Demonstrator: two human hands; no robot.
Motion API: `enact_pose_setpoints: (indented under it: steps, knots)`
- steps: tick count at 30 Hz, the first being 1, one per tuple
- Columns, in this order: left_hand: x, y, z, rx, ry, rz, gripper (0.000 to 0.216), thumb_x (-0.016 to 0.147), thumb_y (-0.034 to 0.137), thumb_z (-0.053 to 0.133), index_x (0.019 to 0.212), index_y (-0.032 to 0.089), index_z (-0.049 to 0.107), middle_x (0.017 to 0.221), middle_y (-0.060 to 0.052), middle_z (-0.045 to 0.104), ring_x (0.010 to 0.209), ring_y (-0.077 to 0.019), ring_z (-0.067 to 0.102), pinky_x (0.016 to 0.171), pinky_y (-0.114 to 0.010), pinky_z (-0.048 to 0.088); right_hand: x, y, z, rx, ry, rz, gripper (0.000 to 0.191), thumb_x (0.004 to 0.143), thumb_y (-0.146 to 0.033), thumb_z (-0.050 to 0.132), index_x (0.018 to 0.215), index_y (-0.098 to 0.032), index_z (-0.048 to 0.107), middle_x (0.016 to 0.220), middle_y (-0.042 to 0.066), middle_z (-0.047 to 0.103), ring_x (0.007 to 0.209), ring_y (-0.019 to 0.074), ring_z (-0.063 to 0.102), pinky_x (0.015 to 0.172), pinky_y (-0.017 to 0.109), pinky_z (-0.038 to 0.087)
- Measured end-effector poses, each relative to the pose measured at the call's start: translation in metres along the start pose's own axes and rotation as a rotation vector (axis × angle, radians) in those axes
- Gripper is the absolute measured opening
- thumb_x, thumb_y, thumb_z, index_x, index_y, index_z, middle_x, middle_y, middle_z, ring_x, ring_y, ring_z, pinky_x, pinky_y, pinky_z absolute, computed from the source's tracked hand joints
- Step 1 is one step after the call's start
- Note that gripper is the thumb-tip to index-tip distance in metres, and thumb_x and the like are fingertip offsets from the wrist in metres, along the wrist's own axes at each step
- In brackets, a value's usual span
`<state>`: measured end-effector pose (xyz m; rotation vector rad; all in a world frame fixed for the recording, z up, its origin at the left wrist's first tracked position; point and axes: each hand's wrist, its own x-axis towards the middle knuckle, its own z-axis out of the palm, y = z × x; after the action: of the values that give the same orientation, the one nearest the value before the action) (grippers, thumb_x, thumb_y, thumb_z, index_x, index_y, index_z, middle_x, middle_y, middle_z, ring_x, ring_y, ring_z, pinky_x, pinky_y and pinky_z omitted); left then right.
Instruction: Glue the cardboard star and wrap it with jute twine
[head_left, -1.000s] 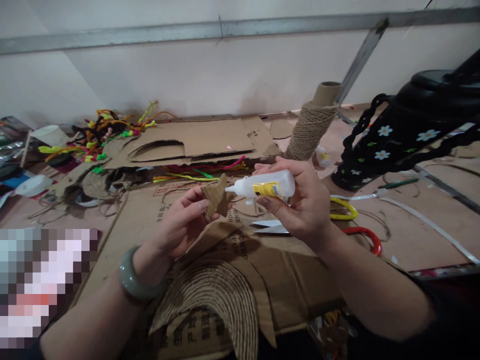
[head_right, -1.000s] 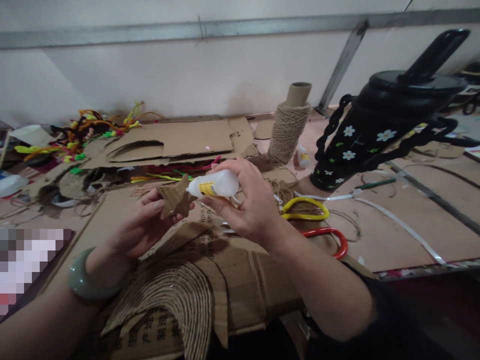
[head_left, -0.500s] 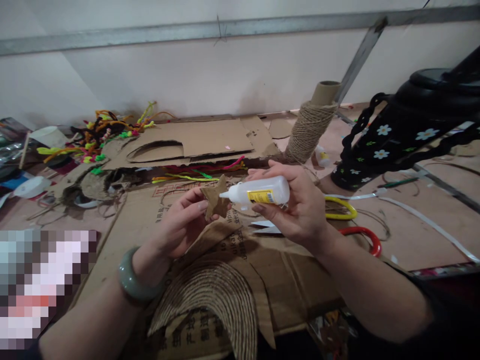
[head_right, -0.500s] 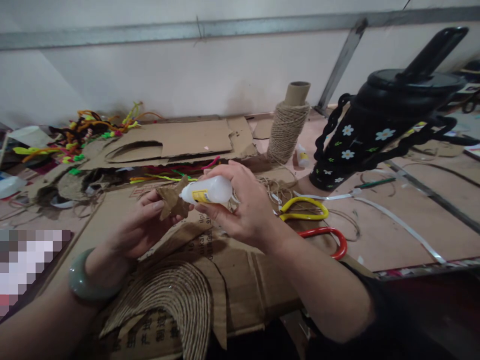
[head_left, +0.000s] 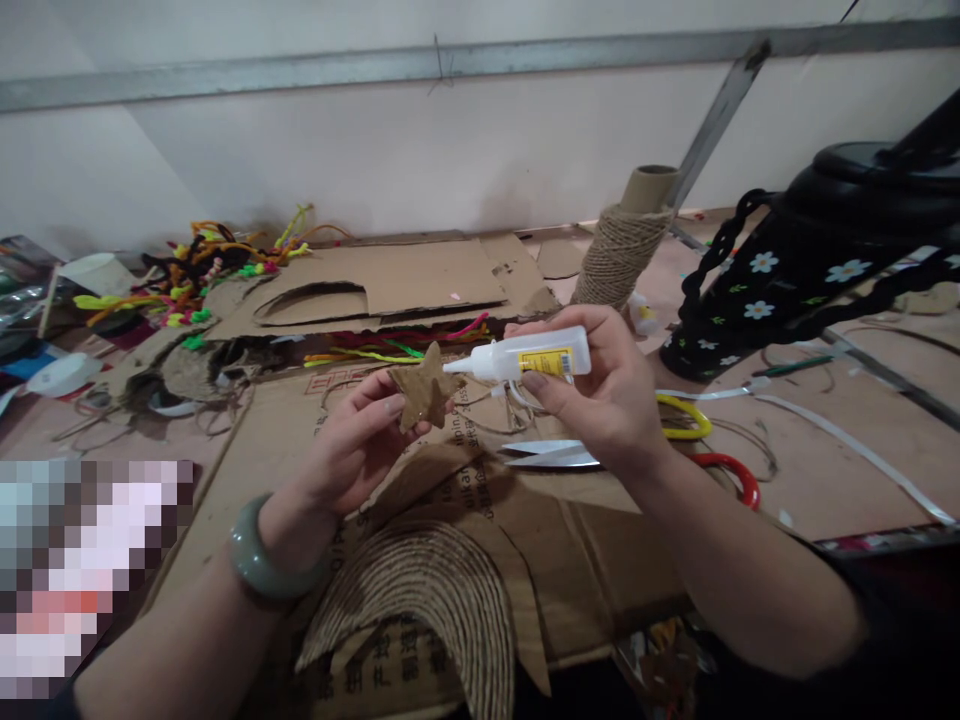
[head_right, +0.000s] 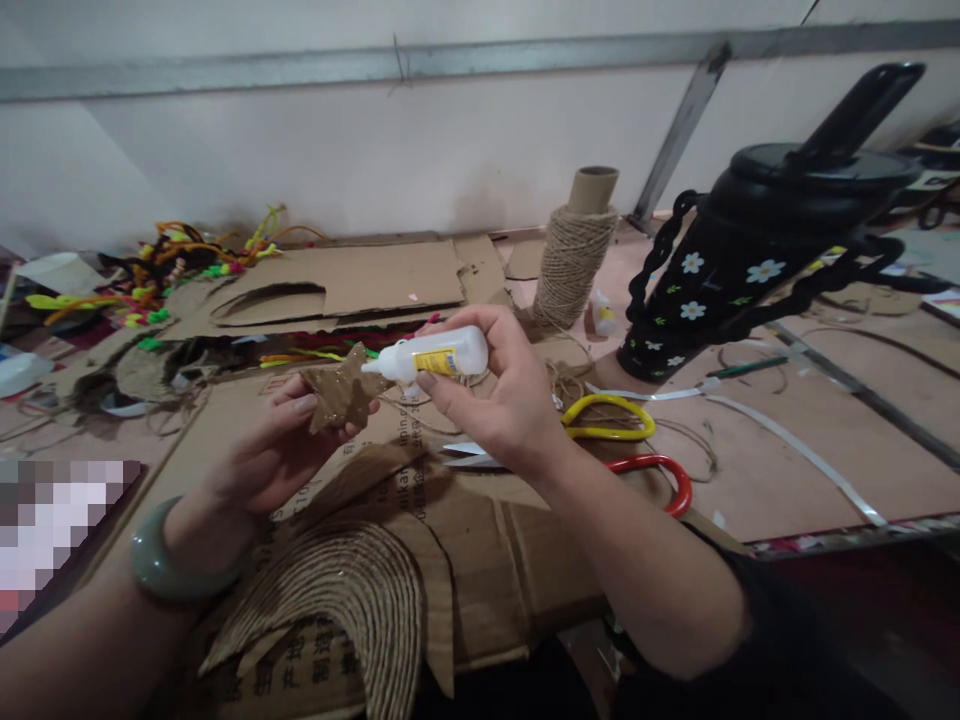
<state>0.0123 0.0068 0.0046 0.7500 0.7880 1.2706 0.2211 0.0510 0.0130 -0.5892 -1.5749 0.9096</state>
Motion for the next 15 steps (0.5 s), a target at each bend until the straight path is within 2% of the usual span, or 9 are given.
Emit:
enact_pose_setpoints:
  steps: [5, 10, 15]
  knots:
    - [0.0010, 0.0013, -0.0026, 0.014, 0.003, 0.021, 0.025, 0.068, 0.019, 0.073, 0.091, 0.015, 0.066, 0.088, -0.005, 0.072, 0.078, -0.0167, 0.069, 0.064, -0.020, 0.055, -0.0004, 0.0020, -0.0012, 0.018, -0.032, 0.085, 0.033, 0.073, -0.025, 0.070, 0.098, -0.025, 0.048, 0.099, 0.002, 0.065, 0.090, 0.0153, 0.064, 0.082, 0.032, 0.054]
    - [0.0003, 0.0017, -0.0001, 0.017, 0.060, 0.008, 0.030, 0.063, 0.020, 0.077, 0.090, 0.015, 0.066, 0.089, -0.006, 0.072, 0.080, -0.0190, 0.069, 0.065, -0.021, 0.056, -0.0029, 0.0044, -0.0021, -0.027, -0.054, 0.050, 0.035, 0.072, -0.023, 0.071, 0.099, -0.026, 0.050, 0.103, 0.002, 0.065, 0.100, 0.0188, 0.062, 0.086, 0.036, 0.052]
    - [-0.0003, 0.0006, 0.0030, -0.001, 0.042, -0.024, 0.026, 0.063, 0.020, 0.076, 0.085, 0.015, 0.065, 0.084, -0.004, 0.072, 0.076, -0.0171, 0.069, 0.064, -0.021, 0.055, -0.0041, 0.0044, -0.0019, -0.055, -0.053, 0.016, 0.035, 0.073, -0.023, 0.070, 0.101, -0.026, 0.049, 0.105, 0.002, 0.065, 0.102, 0.0197, 0.062, 0.086, 0.037, 0.051]
